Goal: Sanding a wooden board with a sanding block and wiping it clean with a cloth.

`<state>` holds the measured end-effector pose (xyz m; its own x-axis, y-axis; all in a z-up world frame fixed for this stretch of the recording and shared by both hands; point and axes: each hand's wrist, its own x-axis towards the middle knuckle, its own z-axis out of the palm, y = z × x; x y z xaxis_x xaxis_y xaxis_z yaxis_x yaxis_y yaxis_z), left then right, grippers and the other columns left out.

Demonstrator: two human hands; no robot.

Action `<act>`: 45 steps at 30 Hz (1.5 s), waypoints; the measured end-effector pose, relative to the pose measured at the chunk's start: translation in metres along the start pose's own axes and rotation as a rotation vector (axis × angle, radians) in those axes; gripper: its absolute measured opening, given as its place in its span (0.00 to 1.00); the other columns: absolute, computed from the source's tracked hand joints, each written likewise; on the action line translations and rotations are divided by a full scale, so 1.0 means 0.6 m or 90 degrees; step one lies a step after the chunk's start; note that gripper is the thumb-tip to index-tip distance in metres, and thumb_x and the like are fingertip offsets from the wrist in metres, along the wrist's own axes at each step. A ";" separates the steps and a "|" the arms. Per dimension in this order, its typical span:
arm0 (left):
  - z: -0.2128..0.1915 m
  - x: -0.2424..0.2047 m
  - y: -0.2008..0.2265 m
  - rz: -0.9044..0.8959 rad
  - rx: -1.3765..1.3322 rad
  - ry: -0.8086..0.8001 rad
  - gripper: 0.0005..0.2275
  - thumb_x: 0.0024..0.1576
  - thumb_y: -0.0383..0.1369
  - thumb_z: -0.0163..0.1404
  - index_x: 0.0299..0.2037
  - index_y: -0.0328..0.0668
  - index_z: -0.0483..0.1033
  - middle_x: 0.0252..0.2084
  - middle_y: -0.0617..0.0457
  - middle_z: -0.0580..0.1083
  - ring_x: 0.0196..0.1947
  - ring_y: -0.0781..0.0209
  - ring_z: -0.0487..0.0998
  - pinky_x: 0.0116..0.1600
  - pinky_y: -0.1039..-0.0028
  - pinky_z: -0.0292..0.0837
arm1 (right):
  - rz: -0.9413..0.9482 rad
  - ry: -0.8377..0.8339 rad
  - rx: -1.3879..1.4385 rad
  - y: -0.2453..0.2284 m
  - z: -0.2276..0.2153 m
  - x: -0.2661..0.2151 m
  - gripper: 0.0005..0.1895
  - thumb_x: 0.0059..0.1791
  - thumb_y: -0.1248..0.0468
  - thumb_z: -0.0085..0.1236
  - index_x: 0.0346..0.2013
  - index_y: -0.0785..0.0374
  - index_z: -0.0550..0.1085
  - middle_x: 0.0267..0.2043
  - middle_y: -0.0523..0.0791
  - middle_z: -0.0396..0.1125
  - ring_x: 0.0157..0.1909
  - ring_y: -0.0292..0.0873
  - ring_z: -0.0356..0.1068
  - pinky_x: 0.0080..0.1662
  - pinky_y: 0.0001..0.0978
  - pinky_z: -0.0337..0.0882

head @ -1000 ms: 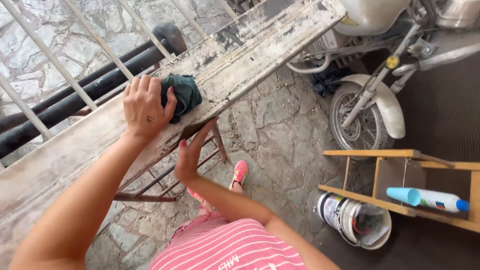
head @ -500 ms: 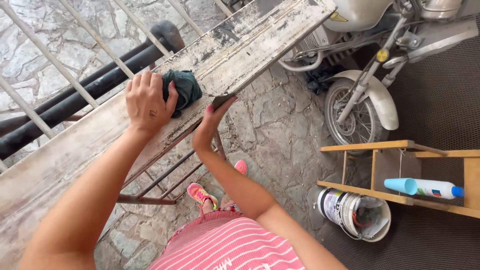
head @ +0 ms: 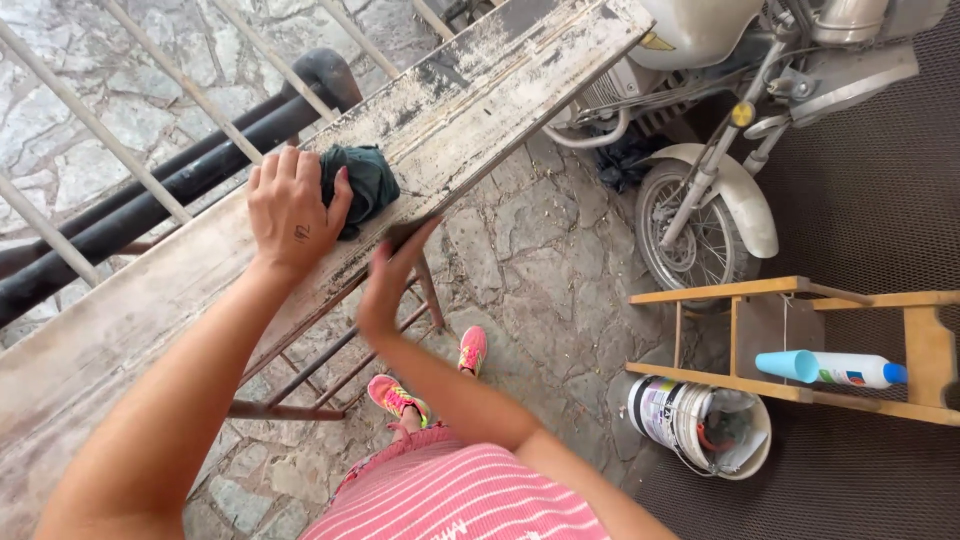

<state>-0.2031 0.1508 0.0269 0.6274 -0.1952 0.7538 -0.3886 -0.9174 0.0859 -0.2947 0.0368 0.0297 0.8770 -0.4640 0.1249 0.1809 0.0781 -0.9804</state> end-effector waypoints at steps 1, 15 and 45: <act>-0.002 0.000 -0.002 0.001 0.010 0.003 0.14 0.64 0.44 0.51 0.35 0.41 0.71 0.32 0.51 0.66 0.35 0.51 0.72 0.41 0.66 0.65 | -0.016 -0.078 -0.012 0.000 0.004 -0.051 0.44 0.57 0.52 0.36 0.76 0.63 0.23 0.77 0.60 0.10 0.77 0.57 0.10 0.72 0.52 0.20; -0.001 0.002 -0.005 0.016 0.017 0.006 0.14 0.64 0.44 0.53 0.35 0.40 0.71 0.32 0.51 0.65 0.34 0.50 0.71 0.40 0.65 0.66 | -0.011 0.007 -0.033 0.008 -0.006 0.041 0.45 0.57 0.47 0.34 0.75 0.67 0.26 0.77 0.64 0.15 0.78 0.62 0.16 0.73 0.54 0.24; -0.012 -0.026 0.019 -0.089 0.153 -0.191 0.11 0.73 0.38 0.49 0.46 0.35 0.76 0.43 0.44 0.74 0.42 0.47 0.74 0.49 0.61 0.65 | 0.012 0.045 -0.046 0.030 -0.119 0.314 0.43 0.54 0.51 0.32 0.73 0.71 0.27 0.79 0.56 0.17 0.81 0.51 0.19 0.75 0.42 0.24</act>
<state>-0.2221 0.1461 0.0211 0.8460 -0.1235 0.5186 -0.1401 -0.9901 -0.0073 -0.1577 -0.1122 0.0247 0.8461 -0.5241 0.0976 0.1295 0.0245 -0.9913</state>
